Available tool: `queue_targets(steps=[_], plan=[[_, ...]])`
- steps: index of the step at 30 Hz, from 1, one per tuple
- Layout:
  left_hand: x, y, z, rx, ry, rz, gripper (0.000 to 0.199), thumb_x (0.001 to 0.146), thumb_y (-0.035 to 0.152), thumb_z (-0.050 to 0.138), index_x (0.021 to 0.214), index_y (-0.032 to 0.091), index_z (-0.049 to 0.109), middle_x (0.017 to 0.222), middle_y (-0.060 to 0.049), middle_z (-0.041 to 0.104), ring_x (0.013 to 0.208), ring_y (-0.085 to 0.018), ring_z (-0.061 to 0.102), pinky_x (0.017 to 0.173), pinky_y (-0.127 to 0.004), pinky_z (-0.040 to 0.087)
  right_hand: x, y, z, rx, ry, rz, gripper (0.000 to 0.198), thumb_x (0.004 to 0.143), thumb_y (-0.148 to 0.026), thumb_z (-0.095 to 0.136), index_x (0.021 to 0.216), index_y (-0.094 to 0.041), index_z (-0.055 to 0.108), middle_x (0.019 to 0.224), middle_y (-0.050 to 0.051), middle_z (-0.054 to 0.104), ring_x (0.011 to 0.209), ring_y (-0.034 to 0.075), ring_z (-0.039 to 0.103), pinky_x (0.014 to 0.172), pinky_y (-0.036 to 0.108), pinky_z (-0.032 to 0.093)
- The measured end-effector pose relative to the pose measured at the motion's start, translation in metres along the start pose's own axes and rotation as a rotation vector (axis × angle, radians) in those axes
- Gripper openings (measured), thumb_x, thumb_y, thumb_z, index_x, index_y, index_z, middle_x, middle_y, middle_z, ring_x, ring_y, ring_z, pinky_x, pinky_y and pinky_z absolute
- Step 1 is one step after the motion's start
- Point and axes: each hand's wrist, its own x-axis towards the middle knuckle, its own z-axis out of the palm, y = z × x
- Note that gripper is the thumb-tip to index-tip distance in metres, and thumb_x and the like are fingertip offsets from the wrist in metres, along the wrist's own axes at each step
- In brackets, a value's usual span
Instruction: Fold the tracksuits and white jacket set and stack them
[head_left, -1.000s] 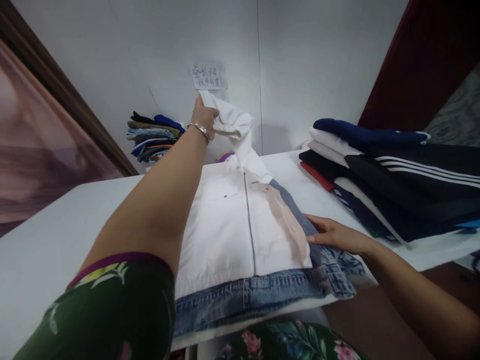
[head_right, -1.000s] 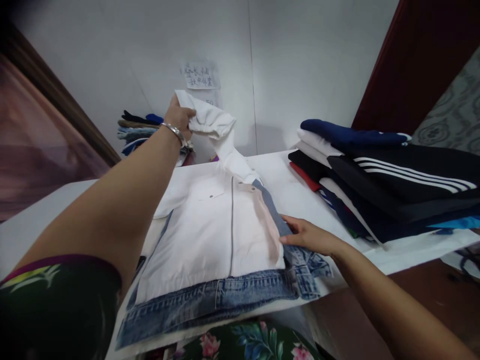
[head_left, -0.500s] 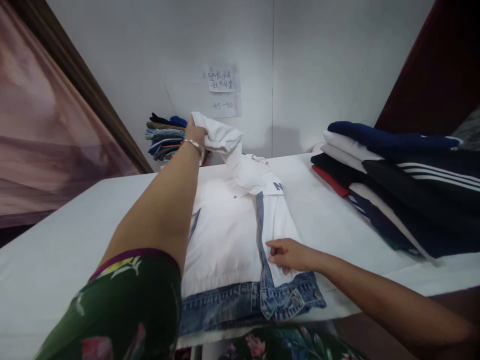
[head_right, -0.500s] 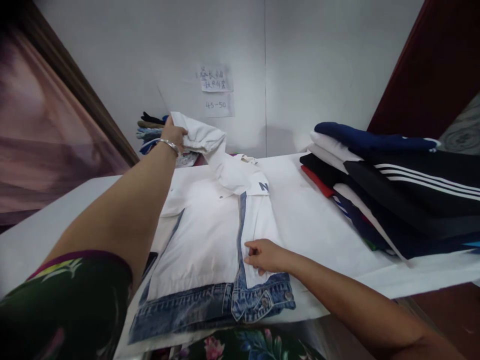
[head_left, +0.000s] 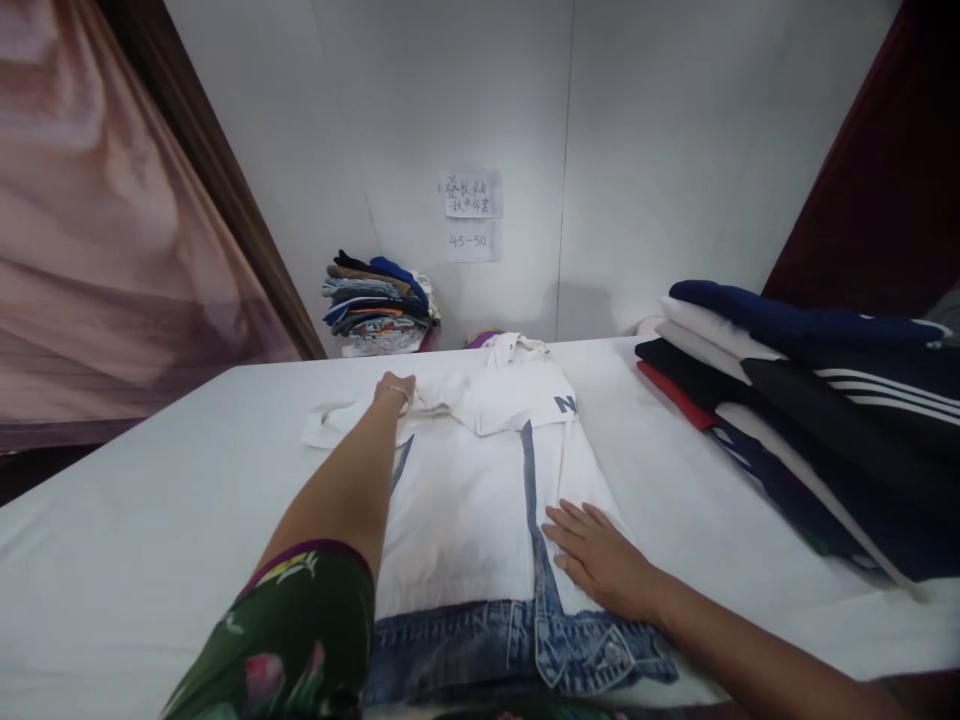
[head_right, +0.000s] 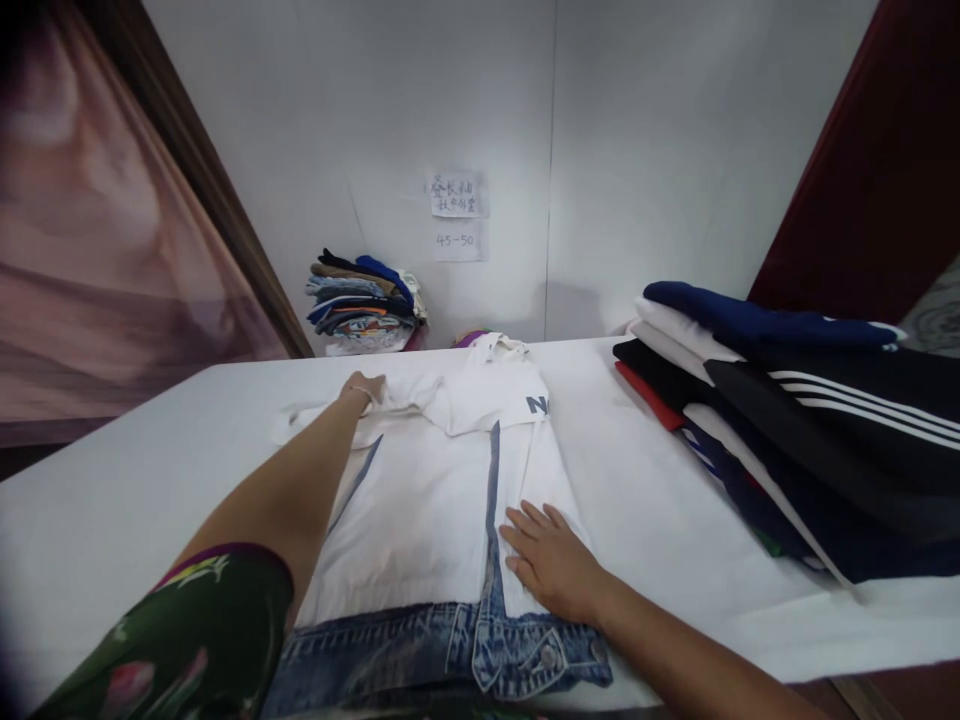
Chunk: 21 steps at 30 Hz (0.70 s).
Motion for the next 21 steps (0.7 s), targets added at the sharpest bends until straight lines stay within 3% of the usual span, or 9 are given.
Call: queue_targets(steps=[2, 4, 8, 12, 14, 17, 21], plan=[[-0.012, -0.010, 0.011, 0.117, 0.014, 0.014, 0.049, 0.081, 0.027, 0.055, 0.125, 0.009, 0.045, 0.131, -0.025, 0.047, 0.126, -0.041, 0.039, 0.098, -0.057, 0.035, 0.000, 0.001, 0.001, 0.011, 0.009, 0.002, 0.049, 0.097, -0.044, 0.031, 0.142, -0.027, 0.039, 0.151, 0.003, 0.029, 0.141, 0.026, 0.019, 0.114, 0.050, 0.013], [-0.027, -0.010, 0.031, 0.180, -0.029, 0.119, 0.045, 0.083, 0.027, 0.052, 0.125, 0.012, 0.048, 0.140, -0.021, 0.041, 0.132, -0.037, 0.033, 0.106, -0.054, 0.028, -0.001, 0.001, 0.000, 0.028, 0.015, 0.010, 0.049, 0.096, -0.043, 0.033, 0.142, -0.028, 0.040, 0.151, 0.003, 0.030, 0.141, 0.027, 0.019, 0.114, 0.051, 0.012], [-0.071, 0.013, 0.088, 0.244, -0.247, 0.439, 0.037, 0.085, 0.034, 0.051, 0.120, 0.024, 0.058, 0.143, -0.005, 0.044, 0.135, -0.021, 0.034, 0.114, -0.033, 0.022, 0.000, 0.003, -0.012, 0.142, -0.014, 0.002, 0.051, 0.095, -0.048, 0.036, 0.142, -0.029, 0.040, 0.151, 0.004, 0.030, 0.141, 0.027, 0.020, 0.114, 0.053, 0.012], [-0.118, 0.035, 0.142, 0.273, -0.459, 0.756, 0.047, 0.085, 0.050, 0.050, 0.128, 0.032, 0.055, 0.149, 0.002, 0.037, 0.139, -0.020, 0.026, 0.117, -0.031, 0.012, 0.003, 0.005, -0.024, 0.112, 0.075, 0.022, 0.057, 0.093, -0.055, 0.037, 0.143, -0.027, 0.038, 0.153, 0.006, 0.024, 0.142, 0.027, 0.013, 0.114, 0.053, 0.006], [-0.130, 0.036, 0.160, 0.329, -0.535, 0.782, 0.054, 0.084, 0.054, 0.048, 0.133, 0.032, 0.050, 0.151, -0.001, 0.032, 0.141, -0.022, 0.021, 0.117, -0.036, 0.008, 0.005, 0.007, -0.021, 0.035, 0.084, 0.062, 0.059, 0.093, -0.055, 0.036, 0.143, -0.025, 0.038, 0.153, 0.008, 0.022, 0.143, 0.027, 0.012, 0.114, 0.053, 0.005], [-0.130, 0.027, 0.175, 0.409, -0.592, 0.688, 0.062, 0.086, 0.056, 0.042, 0.139, 0.025, 0.043, 0.153, -0.008, 0.027, 0.142, -0.027, 0.017, 0.116, -0.044, 0.007, 0.006, 0.011, -0.006, 0.010, 0.072, 0.111, 0.058, 0.094, -0.054, 0.034, 0.142, -0.022, 0.040, 0.152, 0.010, 0.025, 0.142, 0.027, 0.015, 0.114, 0.052, 0.006], [-0.122, 0.015, 0.182, 0.419, -0.599, 0.658, 0.065, 0.086, 0.058, 0.039, 0.141, 0.025, 0.039, 0.154, -0.007, 0.024, 0.143, -0.027, 0.014, 0.115, -0.048, 0.007, -0.002, 0.020, 0.005, 0.108, 0.241, 0.115, 0.054, 0.094, -0.053, 0.036, 0.136, -0.022, 0.049, 0.149, 0.010, 0.034, 0.141, 0.025, 0.021, 0.114, 0.052, 0.010]])
